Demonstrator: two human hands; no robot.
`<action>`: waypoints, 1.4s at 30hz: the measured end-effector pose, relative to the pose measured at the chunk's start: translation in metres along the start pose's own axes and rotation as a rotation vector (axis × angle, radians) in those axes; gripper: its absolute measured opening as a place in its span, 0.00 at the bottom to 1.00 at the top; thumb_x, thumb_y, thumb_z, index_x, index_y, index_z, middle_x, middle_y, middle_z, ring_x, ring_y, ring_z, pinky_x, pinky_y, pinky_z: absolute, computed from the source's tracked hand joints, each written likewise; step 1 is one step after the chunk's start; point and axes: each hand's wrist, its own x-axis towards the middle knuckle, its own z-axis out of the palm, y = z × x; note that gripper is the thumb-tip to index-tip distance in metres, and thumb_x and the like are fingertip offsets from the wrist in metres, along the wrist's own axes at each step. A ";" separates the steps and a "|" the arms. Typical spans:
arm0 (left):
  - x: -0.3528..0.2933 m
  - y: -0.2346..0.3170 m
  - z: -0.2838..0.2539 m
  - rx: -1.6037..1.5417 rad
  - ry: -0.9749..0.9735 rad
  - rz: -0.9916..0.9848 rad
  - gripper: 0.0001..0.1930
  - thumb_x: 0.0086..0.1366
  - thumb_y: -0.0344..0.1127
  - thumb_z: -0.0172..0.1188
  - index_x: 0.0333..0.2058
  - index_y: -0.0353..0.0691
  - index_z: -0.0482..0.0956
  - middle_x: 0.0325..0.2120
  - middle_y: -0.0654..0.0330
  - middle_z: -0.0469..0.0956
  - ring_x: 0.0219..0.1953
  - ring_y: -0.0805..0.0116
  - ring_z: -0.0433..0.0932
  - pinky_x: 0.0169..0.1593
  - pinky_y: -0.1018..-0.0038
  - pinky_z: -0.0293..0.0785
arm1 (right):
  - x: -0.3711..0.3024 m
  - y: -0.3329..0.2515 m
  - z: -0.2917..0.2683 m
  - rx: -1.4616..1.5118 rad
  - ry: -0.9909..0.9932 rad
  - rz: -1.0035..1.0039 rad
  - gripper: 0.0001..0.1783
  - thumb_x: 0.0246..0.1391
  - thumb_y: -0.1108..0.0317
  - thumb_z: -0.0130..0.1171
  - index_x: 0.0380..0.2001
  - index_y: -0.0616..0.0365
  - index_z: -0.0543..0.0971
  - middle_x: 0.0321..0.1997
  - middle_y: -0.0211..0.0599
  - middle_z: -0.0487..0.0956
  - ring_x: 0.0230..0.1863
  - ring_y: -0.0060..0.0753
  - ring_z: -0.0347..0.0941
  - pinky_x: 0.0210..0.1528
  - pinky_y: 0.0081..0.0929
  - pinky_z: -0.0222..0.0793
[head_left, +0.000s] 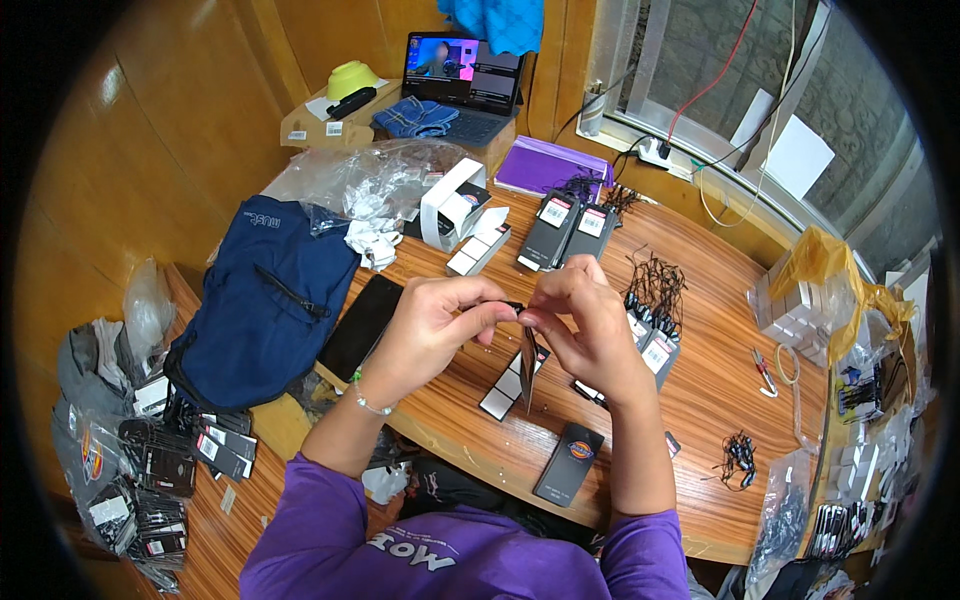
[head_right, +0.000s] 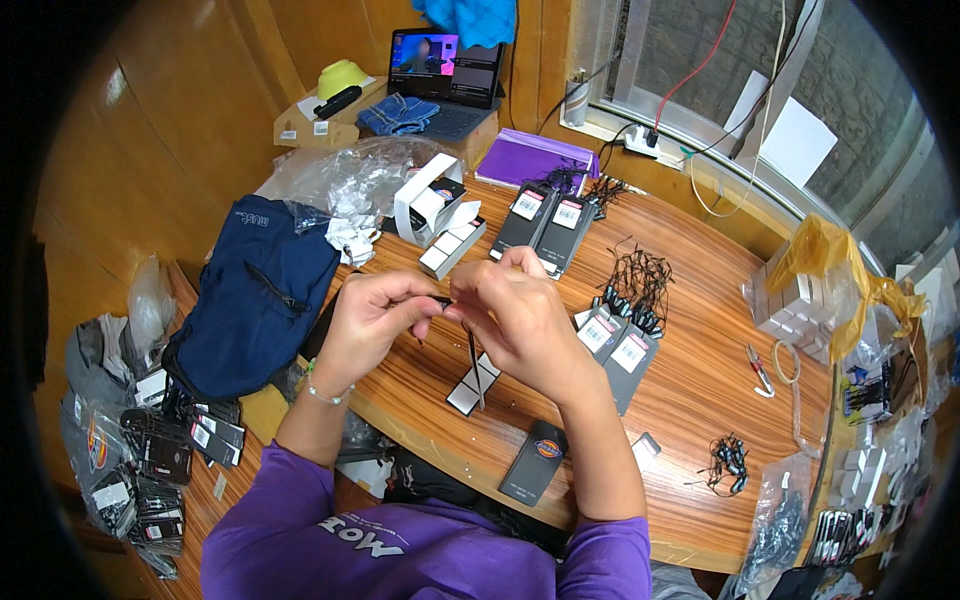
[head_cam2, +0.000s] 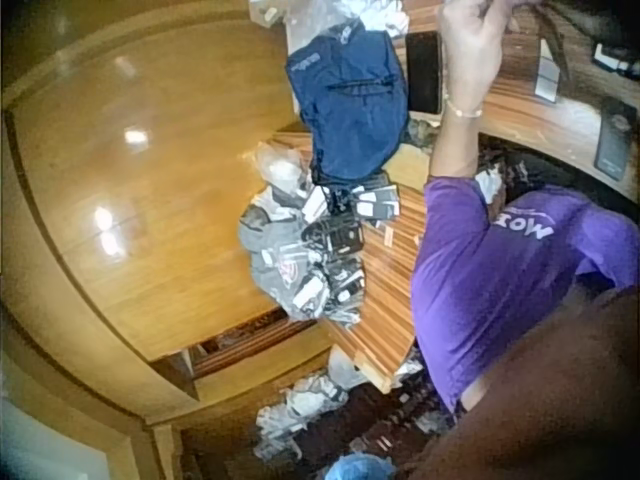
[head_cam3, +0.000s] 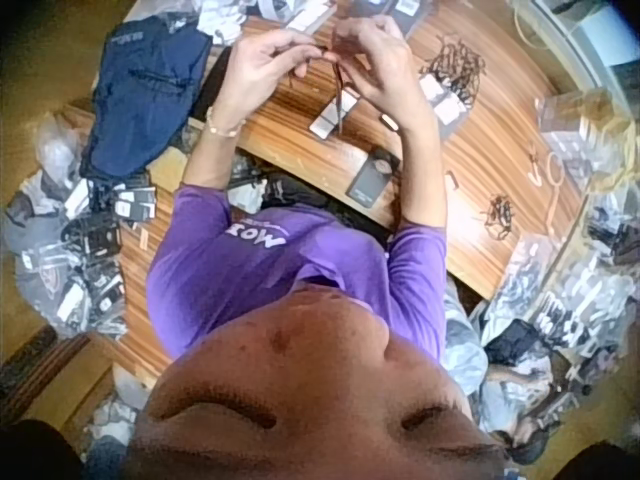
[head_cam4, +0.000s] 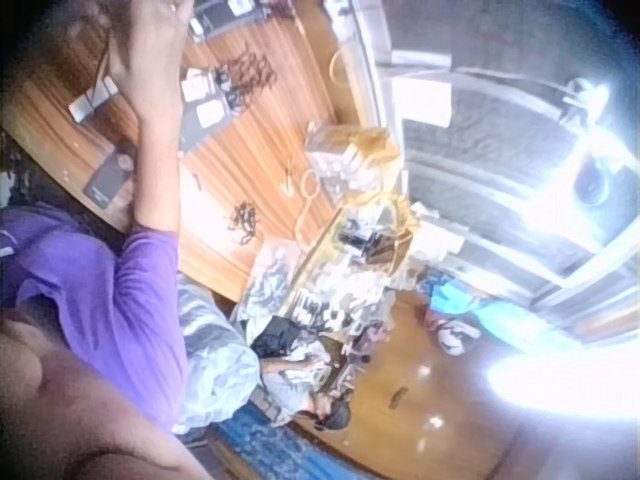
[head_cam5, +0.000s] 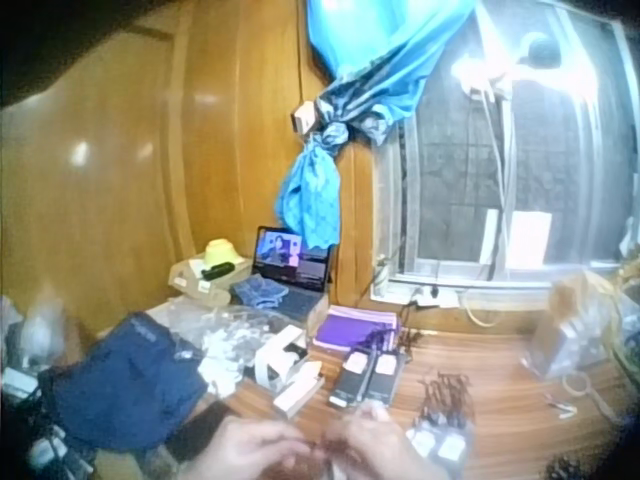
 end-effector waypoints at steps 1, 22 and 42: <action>0.000 0.001 -0.002 0.025 -0.027 0.001 0.04 0.58 0.26 0.55 0.26 0.31 0.76 0.17 0.64 0.73 0.19 0.82 0.69 0.24 0.86 0.65 | -0.002 0.001 0.000 0.066 -0.029 0.048 0.12 0.42 0.75 0.61 0.29 0.59 0.68 0.21 0.35 0.73 0.23 0.35 0.70 0.37 0.29 0.59; -0.008 0.010 0.000 -0.314 -0.317 -0.124 0.08 0.57 0.32 0.58 0.27 0.31 0.77 0.21 0.62 0.74 0.19 0.81 0.69 0.22 0.86 0.65 | -0.009 0.011 0.008 1.108 -0.355 0.464 0.29 0.41 0.65 0.66 0.44 0.56 0.62 0.33 0.27 0.67 0.36 0.20 0.63 0.44 0.22 0.58; 0.025 -0.017 0.007 0.720 0.340 0.460 0.15 0.58 0.38 0.55 0.41 0.36 0.70 0.38 0.52 0.68 0.41 0.57 0.67 0.46 0.68 0.63 | -0.016 0.044 0.029 1.009 -0.172 0.680 0.15 0.60 0.59 0.42 0.26 0.57 0.70 0.28 0.33 0.75 0.31 0.20 0.66 0.37 0.18 0.62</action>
